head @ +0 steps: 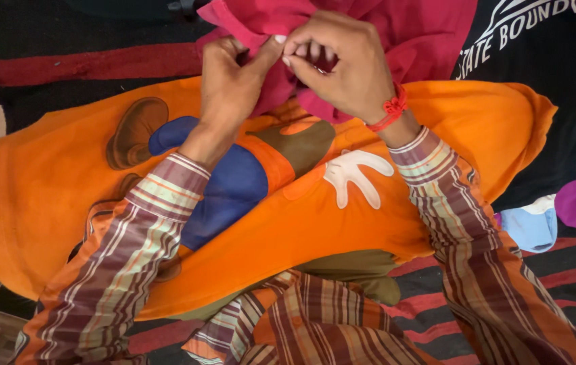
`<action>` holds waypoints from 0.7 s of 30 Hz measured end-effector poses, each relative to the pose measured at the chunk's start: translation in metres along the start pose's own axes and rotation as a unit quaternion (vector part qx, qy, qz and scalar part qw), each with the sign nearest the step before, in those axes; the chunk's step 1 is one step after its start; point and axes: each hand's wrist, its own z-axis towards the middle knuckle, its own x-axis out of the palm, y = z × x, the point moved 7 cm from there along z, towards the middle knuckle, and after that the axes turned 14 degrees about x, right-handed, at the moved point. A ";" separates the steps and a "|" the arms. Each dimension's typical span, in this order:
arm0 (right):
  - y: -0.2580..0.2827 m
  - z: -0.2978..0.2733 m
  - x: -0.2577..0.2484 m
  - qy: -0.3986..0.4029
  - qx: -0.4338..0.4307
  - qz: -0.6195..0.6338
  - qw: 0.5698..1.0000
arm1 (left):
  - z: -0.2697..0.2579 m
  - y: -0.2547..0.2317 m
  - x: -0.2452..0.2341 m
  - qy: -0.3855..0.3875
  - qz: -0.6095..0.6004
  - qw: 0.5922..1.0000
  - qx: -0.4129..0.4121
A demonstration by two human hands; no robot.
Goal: The person folds a white shirt, a black shirt, and a red polo shirt by hand, placing each one into a black suitcase on a striped rug. They also arrange an orange garment and blue jeans inside the suitcase.
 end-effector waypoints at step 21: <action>-0.015 0.003 -0.003 -0.026 0.013 0.005 1.000 | 0.003 -0.004 0.003 0.073 0.105 0.989 0.073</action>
